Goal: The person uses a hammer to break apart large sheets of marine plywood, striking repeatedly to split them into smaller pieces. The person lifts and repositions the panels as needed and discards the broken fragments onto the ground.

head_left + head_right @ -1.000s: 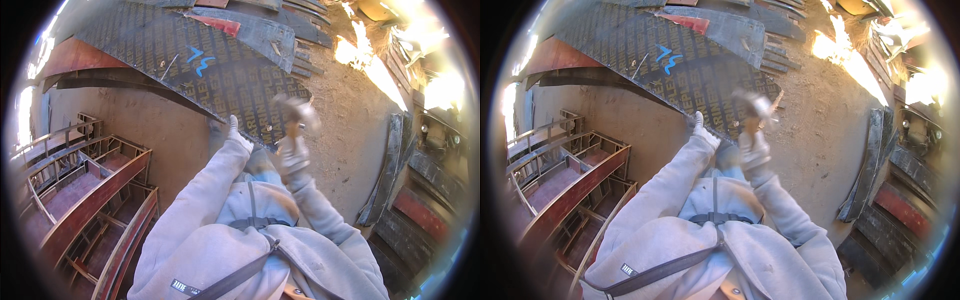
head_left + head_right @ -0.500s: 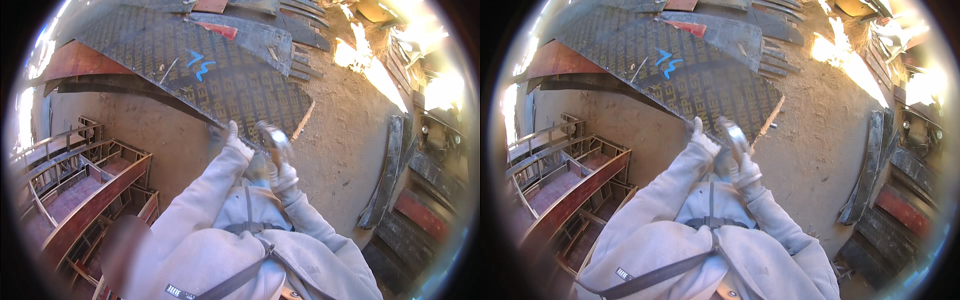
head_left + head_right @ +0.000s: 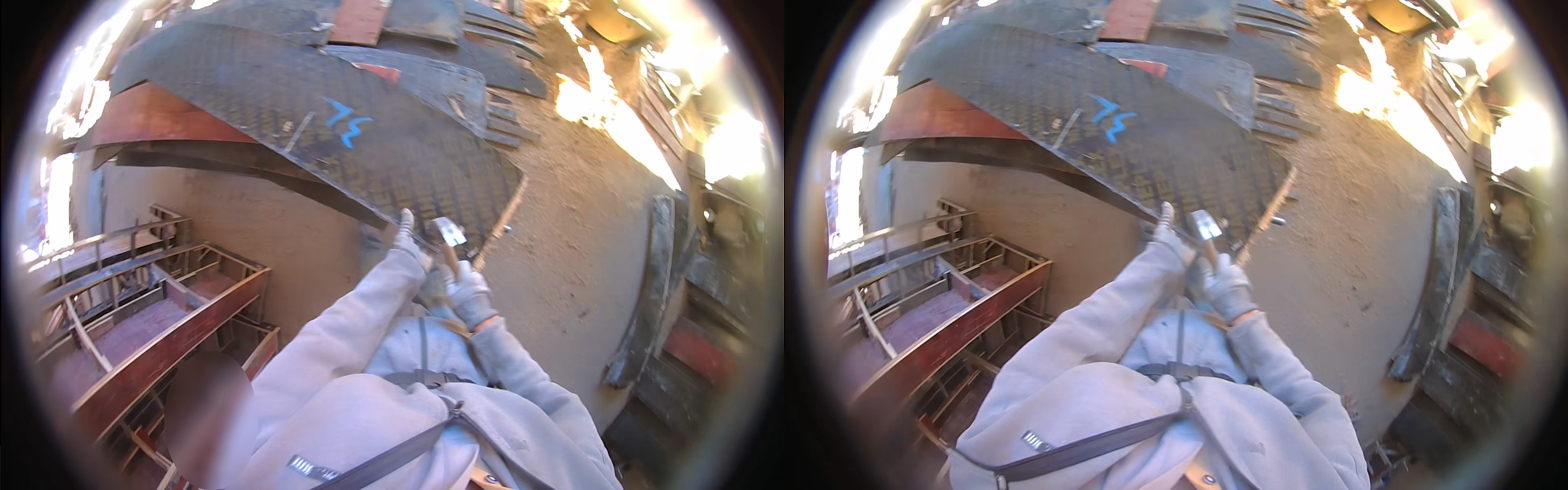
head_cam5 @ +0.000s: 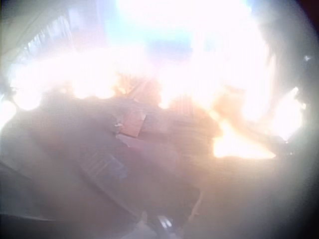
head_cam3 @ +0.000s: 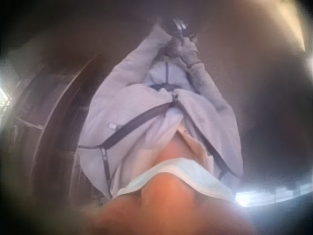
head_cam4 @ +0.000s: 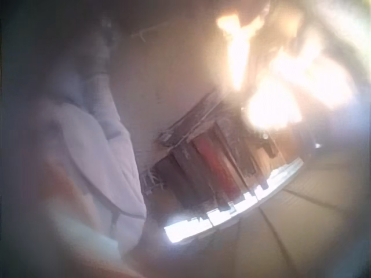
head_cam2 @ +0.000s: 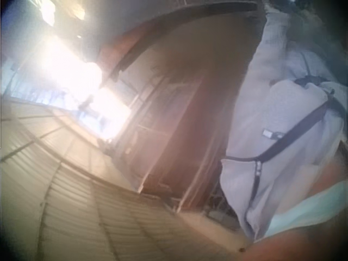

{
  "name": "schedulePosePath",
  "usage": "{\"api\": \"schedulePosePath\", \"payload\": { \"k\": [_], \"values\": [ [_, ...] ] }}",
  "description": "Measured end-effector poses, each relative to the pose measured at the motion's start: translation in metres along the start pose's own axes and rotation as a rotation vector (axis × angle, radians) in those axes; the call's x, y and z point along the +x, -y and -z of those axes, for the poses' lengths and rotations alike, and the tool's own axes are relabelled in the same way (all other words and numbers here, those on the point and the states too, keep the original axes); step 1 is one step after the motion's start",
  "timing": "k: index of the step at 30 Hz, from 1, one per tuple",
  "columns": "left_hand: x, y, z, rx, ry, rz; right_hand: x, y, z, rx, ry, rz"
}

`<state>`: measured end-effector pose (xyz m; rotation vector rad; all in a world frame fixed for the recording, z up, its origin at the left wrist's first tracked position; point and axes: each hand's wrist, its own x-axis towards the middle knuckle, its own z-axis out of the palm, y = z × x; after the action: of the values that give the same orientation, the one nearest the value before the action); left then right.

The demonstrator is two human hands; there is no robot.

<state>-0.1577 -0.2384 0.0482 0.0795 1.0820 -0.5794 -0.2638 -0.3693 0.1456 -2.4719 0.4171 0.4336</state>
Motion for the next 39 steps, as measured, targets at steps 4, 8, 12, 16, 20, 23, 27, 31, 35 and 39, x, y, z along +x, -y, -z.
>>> {"api": "schedulePosePath", "payload": {
  "k": [4,8,12,16,20,23,27,31,35,39],
  "values": [
    [0.012,0.001,0.017,0.077,-0.149,-0.093,0.010,0.000,0.000,0.203,-0.117,0.105],
    [0.034,-0.006,0.045,0.268,-0.060,-0.065,0.017,-0.009,0.009,0.317,0.193,-0.283],
    [0.040,-0.009,0.065,0.430,-0.043,-0.055,0.011,-0.035,0.038,0.611,0.010,-0.514],
    [0.029,-0.007,0.062,0.644,-0.016,-0.168,0.024,-0.072,0.031,0.505,-0.346,-0.424],
    [0.009,-0.004,0.054,1.072,-0.058,-0.422,0.047,-0.104,-0.013,1.125,-0.386,-0.735],
    [0.000,-0.007,0.057,1.397,-0.088,-0.601,0.061,-0.112,-0.029,1.375,-0.250,-0.736],
    [0.006,-0.009,0.067,1.483,-0.129,-0.758,0.059,-0.090,-0.017,1.351,-0.158,-0.761],
    [0.016,-0.015,0.093,1.512,-0.215,-0.822,0.047,-0.056,0.012,1.257,-0.204,-0.833],
    [-0.014,-0.064,0.132,1.660,-0.330,-0.914,0.036,-0.038,0.048,1.208,-0.232,-0.735],
    [-0.033,-0.133,0.094,1.264,-0.196,-0.887,0.043,-0.034,0.064,1.069,-0.217,-0.734]
  ]
}}
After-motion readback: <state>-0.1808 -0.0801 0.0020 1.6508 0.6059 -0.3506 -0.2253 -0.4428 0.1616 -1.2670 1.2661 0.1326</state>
